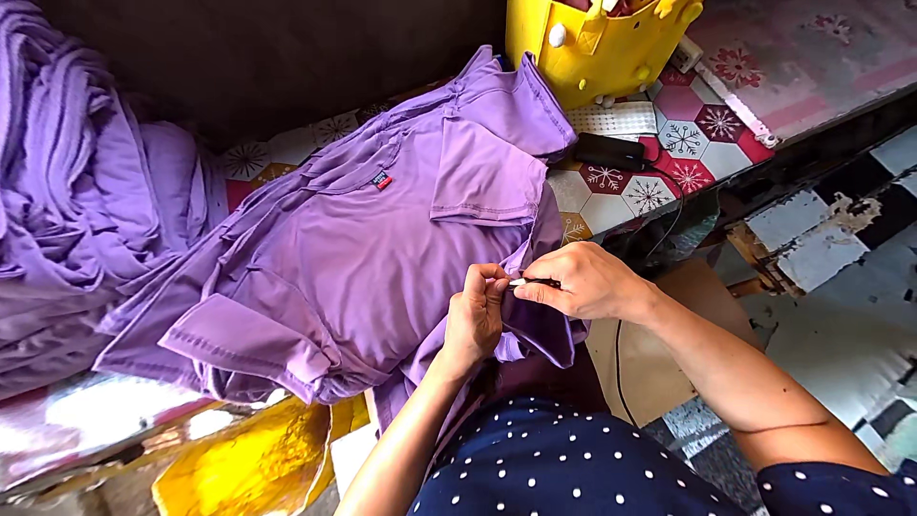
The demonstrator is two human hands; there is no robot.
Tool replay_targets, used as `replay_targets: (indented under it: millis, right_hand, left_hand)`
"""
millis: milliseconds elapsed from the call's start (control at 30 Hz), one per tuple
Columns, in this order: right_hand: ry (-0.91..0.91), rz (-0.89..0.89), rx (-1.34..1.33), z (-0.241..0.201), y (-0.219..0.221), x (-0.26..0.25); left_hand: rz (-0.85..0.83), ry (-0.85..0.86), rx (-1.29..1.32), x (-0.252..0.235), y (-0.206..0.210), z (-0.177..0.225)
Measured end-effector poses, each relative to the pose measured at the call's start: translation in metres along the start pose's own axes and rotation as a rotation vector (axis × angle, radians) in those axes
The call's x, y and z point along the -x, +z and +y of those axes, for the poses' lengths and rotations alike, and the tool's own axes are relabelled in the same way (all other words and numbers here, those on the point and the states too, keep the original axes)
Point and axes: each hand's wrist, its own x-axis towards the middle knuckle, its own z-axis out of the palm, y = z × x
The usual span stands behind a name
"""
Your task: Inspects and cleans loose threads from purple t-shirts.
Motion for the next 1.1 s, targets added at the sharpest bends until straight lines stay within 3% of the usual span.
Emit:
replay_targets:
  millis: [233,700,833,900,1000,1100]
  right_hand:
    - [0.040,-0.026,-0.024,0.002,0.000,0.000]
    - [0.108,-0.340,0.062,-0.008,-0.028,-0.008]
    - [0.090,-0.293,0.056,-0.003,-0.026,-0.002]
    - [0.114,-0.143,-0.001,0.004,-0.020,0.006]
    - [0.313,0.009,-0.237,0.013,-0.002,0.017]
    - [0.446,0.166,-0.461,0.009,0.027,0.028]
  left_hand:
    - [0.012,-0.001,0.001,0.002,0.001,-0.001]
    - [-0.035,0.099,-0.094,0.004,0.008,0.000]
    - [-0.028,0.078,-0.091,0.005,0.011,0.000]
    - [-0.015,0.067,-0.073,0.005,0.012,-0.001]
    - [-0.003,0.035,-0.074,0.004,0.010,-0.001]
    - [-0.012,-0.010,-0.240,0.002,-0.006,0.001]
